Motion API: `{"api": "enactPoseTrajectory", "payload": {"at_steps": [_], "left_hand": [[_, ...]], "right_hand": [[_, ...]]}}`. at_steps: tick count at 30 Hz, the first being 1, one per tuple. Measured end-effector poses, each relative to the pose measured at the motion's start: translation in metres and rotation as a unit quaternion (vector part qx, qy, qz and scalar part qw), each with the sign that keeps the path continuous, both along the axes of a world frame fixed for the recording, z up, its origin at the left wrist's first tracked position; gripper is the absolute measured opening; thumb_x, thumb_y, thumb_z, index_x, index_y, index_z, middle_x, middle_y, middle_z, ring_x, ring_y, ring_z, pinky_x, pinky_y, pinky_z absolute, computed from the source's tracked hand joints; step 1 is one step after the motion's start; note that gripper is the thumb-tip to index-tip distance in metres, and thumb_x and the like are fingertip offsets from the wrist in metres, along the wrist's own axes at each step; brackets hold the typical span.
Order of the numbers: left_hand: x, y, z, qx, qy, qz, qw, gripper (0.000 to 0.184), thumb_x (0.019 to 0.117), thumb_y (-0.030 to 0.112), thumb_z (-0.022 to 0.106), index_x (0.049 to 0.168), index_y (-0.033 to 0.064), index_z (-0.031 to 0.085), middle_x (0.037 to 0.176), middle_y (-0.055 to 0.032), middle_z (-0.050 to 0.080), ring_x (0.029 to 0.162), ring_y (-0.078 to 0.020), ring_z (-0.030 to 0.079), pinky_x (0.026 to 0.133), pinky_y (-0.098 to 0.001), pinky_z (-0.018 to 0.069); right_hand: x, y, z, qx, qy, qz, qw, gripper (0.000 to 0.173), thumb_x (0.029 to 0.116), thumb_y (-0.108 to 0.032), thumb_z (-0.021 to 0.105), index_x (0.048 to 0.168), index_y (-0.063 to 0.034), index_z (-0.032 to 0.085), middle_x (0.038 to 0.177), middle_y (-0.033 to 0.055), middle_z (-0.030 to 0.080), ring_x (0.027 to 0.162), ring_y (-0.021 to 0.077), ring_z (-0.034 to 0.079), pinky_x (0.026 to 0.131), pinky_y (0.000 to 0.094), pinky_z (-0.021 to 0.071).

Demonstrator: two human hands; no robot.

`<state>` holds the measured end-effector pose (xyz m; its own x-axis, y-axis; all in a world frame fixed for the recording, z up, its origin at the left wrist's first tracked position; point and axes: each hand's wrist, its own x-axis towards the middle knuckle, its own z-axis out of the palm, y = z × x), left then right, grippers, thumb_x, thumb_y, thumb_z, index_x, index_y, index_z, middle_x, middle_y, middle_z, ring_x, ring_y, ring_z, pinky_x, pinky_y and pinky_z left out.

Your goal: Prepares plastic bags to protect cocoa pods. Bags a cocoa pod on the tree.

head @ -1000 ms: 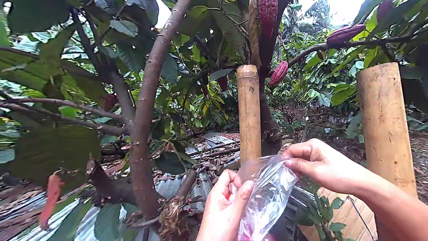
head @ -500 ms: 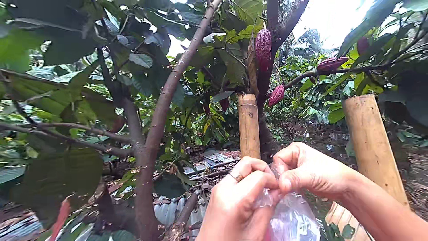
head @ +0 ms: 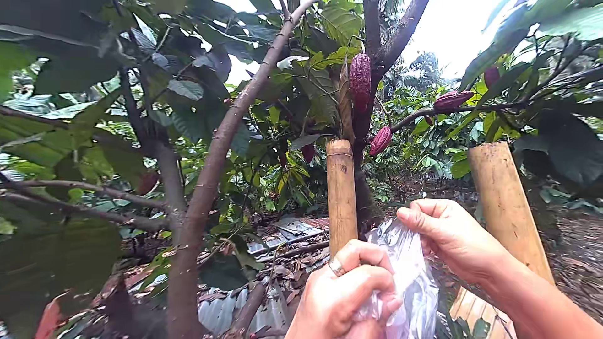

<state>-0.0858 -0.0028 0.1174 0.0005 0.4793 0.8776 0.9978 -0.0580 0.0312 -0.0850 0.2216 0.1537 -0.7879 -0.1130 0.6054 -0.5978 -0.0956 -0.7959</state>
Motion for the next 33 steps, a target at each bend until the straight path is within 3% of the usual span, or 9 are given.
{"api": "enactPoseTrajectory", "payload": {"at_steps": [2, 4, 6, 10, 15, 19, 25, 28, 33], "left_hand": [[-0.003, -0.001, 0.002, -0.031, -0.036, -0.056, 0.997, 0.02, 0.1028, 0.015, 0.059, 0.092, -0.001, 0.061, 0.098, -0.0112, 0.066, 0.1, -0.0131, 0.064, 0.091, -0.0265, 0.0527], [-0.007, -0.001, 0.003, -0.035, -0.062, -0.076, 0.995, 0.02, 0.1038, 0.016, 0.058, 0.095, -0.001, 0.061, 0.092, -0.01, 0.066, 0.093, -0.0114, 0.065, 0.086, -0.0255, 0.054], [-0.01, 0.0, 0.004, -0.03, -0.081, -0.09, 0.992, 0.017, 0.1035, 0.015, 0.059, 0.097, -0.0008, 0.061, 0.091, -0.0083, 0.066, 0.09, -0.0088, 0.064, 0.083, -0.0233, 0.0533], [-0.002, -0.001, 0.019, 0.043, -0.148, -0.104, 0.983, 0.008, 0.1034, 0.016, 0.059, 0.102, 0.0084, 0.062, 0.088, 0.0046, 0.064, 0.08, 0.003, 0.062, 0.074, -0.0137, 0.0532], [-0.012, -0.03, 0.068, -0.009, -0.195, -0.227, 0.954, 0.009, 0.1013, 0.021, 0.062, 0.102, 0.0134, 0.068, 0.084, 0.0067, 0.065, 0.075, 0.0033, 0.062, 0.068, -0.0111, 0.0517], [-0.017, -0.038, 0.13, -0.139, -0.049, -0.039, 0.988, 0.017, 0.1025, 0.025, 0.06, 0.092, 0.0137, 0.067, 0.074, 0.0085, 0.059, 0.065, 0.0046, 0.055, 0.058, -0.0099, 0.0471], [-0.033, -0.021, 0.209, -0.19, 0.159, 0.261, 0.933, 0.015, 0.1011, 0.019, 0.056, 0.093, 0.0153, 0.068, 0.068, 0.0097, 0.06, 0.057, 0.002, 0.054, 0.052, -0.0181, 0.0456], [-0.046, -0.007, 0.214, -0.223, 0.208, 0.291, 0.907, 0.016, 0.1001, 0.022, 0.058, 0.097, 0.0122, 0.07, 0.079, 0.0012, 0.064, 0.071, -0.0106, 0.06, 0.066, -0.0364, 0.0511], [-0.051, -0.007, 0.227, -0.23, 0.074, 0.302, 0.922, 0.015, 0.0977, 0.017, 0.059, 0.085, 0.0152, 0.066, 0.063, 0.0071, 0.053, 0.055, -0.0029, 0.046, 0.052, -0.0256, 0.038]], "right_hand": [[-0.004, 0.004, -0.005, 0.039, 0.099, -0.093, 0.99, 0.018, 0.0963, -0.026, 0.07, 0.085, -0.0132, 0.064, 0.069, -0.0034, 0.063, 0.059, 0.0049, 0.06, 0.054, 0.0192, 0.0506], [-0.001, 0.012, -0.005, 0.073, 0.217, -0.117, 0.966, 0.045, 0.0955, -0.053, 0.065, 0.118, -0.0142, 0.064, 0.107, 0.0, 0.071, 0.098, 0.0129, 0.071, 0.082, 0.0279, 0.0608], [0.008, 0.014, -0.001, 0.107, 0.319, -0.029, 0.941, 0.068, 0.0955, -0.063, 0.059, 0.137, -0.0095, 0.059, 0.128, 0.0075, 0.067, 0.121, 0.0223, 0.064, 0.105, 0.0397, 0.0532], [0.026, 0.002, -0.001, 0.1, 0.161, 0.225, 0.956, 0.058, 0.0891, -0.016, 0.079, 0.138, -0.0023, 0.049, 0.096, 0.0024, 0.071, 0.085, 0.0086, 0.071, 0.081, 0.025, 0.0604], [0.01, 0.028, 0.024, 0.248, 0.155, 0.307, 0.905, 0.018, 0.0966, -0.021, 0.07, 0.11, -0.008, 0.071, 0.08, -0.0083, 0.07, 0.073, -0.0027, 0.066, 0.067, 0.0143, 0.0555], [0.008, 0.035, 0.079, 0.425, 0.259, 0.131, 0.857, 0.027, 0.0986, -0.028, 0.066, 0.08, -0.0095, 0.07, 0.075, -0.0089, 0.059, 0.069, -0.0051, 0.052, 0.059, 0.0127, 0.0406], [-0.013, 0.046, 0.155, 0.254, 0.355, 0.129, 0.891, 0.029, 0.093, -0.022, 0.054, 0.07, -0.0183, 0.07, 0.101, -0.0036, 0.075, 0.095, 0.005, 0.068, 0.077, 0.0227, 0.0556], [-0.027, 0.039, 0.163, 0.138, 0.361, 0.128, 0.914, 0.03, 0.0902, -0.022, 0.049, 0.067, -0.0222, 0.068, 0.085, -0.0048, 0.072, 0.086, 0.0065, 0.067, 0.079, 0.0273, 0.0558], [-0.044, 0.05, 0.171, 0.22, 0.304, 0.09, 0.922, 0.028, 0.088, -0.02, 0.047, 0.062, -0.0245, 0.057, 0.067, -0.0095, 0.059, 0.065, 0.0011, 0.058, 0.061, 0.0215, 0.051]]}}
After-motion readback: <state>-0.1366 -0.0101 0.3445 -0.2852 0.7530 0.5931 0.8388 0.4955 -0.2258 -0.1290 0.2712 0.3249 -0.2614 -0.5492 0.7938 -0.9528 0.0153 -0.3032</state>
